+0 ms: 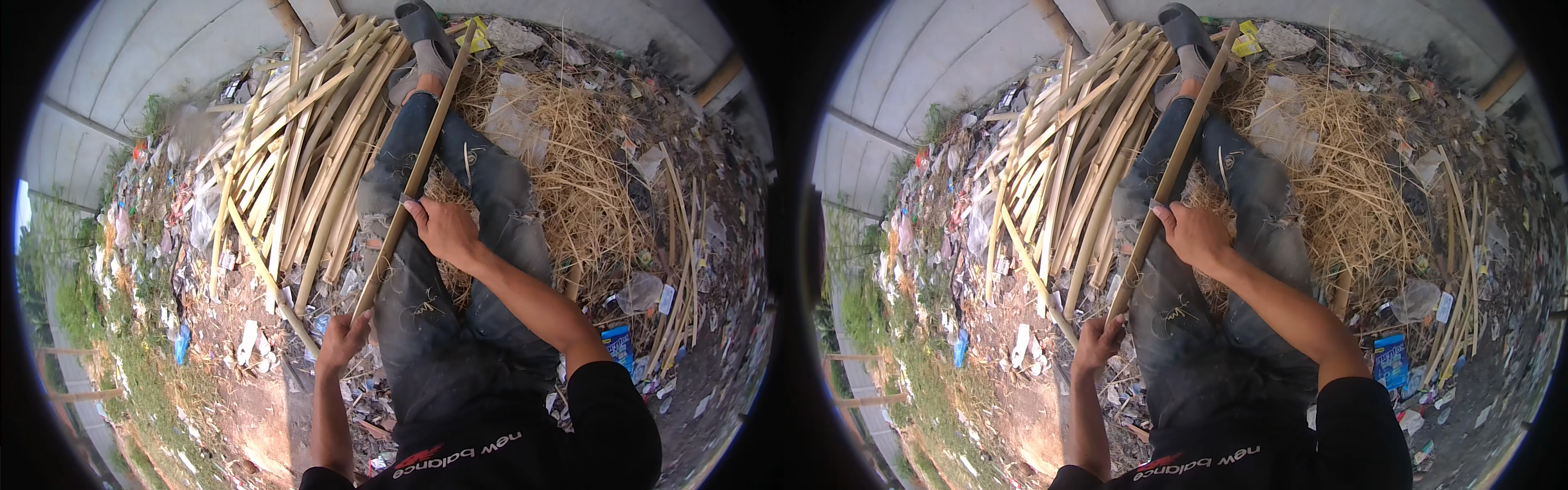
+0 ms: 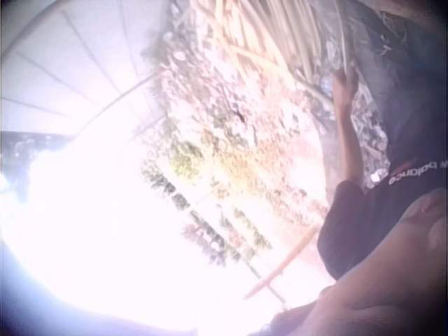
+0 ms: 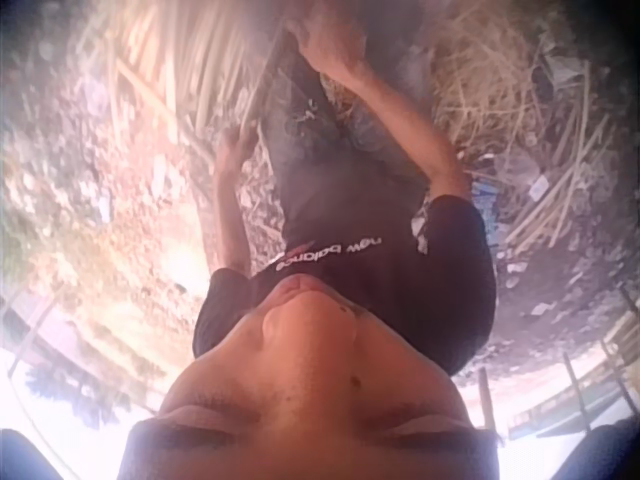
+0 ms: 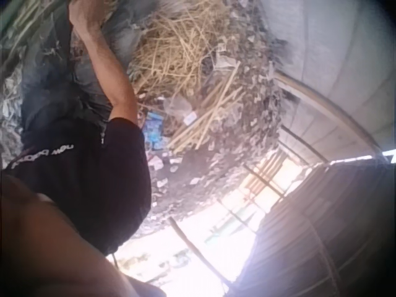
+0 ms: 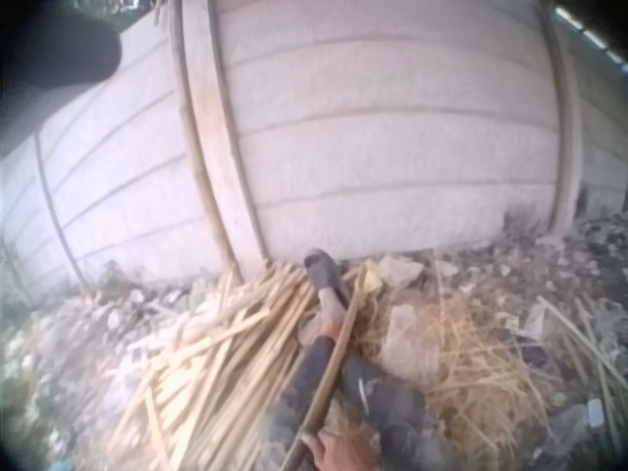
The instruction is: The person sits on the ground and uses a knife to split long bamboo poles into thin strips. They hold the bamboo against their legs and use a downward chopping motion to separate the material, occasionally adjusting the position of the pole.
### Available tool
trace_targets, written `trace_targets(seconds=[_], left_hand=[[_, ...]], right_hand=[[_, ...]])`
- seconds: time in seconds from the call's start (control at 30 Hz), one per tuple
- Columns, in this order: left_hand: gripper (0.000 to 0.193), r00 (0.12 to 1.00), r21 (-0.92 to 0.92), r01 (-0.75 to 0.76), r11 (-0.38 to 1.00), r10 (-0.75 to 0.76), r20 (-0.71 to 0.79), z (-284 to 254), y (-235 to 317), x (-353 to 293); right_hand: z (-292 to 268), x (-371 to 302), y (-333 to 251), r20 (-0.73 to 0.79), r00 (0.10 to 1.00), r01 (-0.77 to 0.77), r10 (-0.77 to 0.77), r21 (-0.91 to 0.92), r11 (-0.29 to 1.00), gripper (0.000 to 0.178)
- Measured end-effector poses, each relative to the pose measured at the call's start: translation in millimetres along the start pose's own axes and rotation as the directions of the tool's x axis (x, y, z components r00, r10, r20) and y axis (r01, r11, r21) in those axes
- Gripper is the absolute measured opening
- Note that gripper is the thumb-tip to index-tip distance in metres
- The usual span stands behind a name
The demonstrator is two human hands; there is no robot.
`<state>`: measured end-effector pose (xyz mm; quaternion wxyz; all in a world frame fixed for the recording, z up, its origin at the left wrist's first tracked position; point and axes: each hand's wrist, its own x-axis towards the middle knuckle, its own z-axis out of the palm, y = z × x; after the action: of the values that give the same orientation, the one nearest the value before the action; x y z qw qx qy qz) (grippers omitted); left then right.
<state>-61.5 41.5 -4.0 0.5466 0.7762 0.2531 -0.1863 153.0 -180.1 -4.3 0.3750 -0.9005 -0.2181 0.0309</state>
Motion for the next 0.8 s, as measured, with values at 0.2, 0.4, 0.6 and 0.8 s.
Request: trace_targets(seconds=[0.2,0.4,0.6,0.8], left_hand=[[0.053,0.999,0.081,-0.043,0.996,0.042,0.018,-2,9,-4],[0.041,0.988,0.115,-0.13,0.985,0.138,-0.064,8,8,-5],[0.057,0.827,0.545,-0.344,0.765,0.521,-0.21,37,47,-13],[0.056,0.285,0.501,-0.672,0.546,0.814,-0.506,-11,147,-63]], right_hand=[[19,-62,-31,0.307,0.942,0.047,-0.134,0.276,0.96,0.054],[7,-32,-10,0.425,0.905,-0.211,-0.021,0.492,0.845,0.063],[22,-12,7,0.058,0.988,-0.151,0.141,0.443,0.884,0.045],[36,-18,14,0.028,0.98,-0.189,0.196,0.438,0.879,0.037]])
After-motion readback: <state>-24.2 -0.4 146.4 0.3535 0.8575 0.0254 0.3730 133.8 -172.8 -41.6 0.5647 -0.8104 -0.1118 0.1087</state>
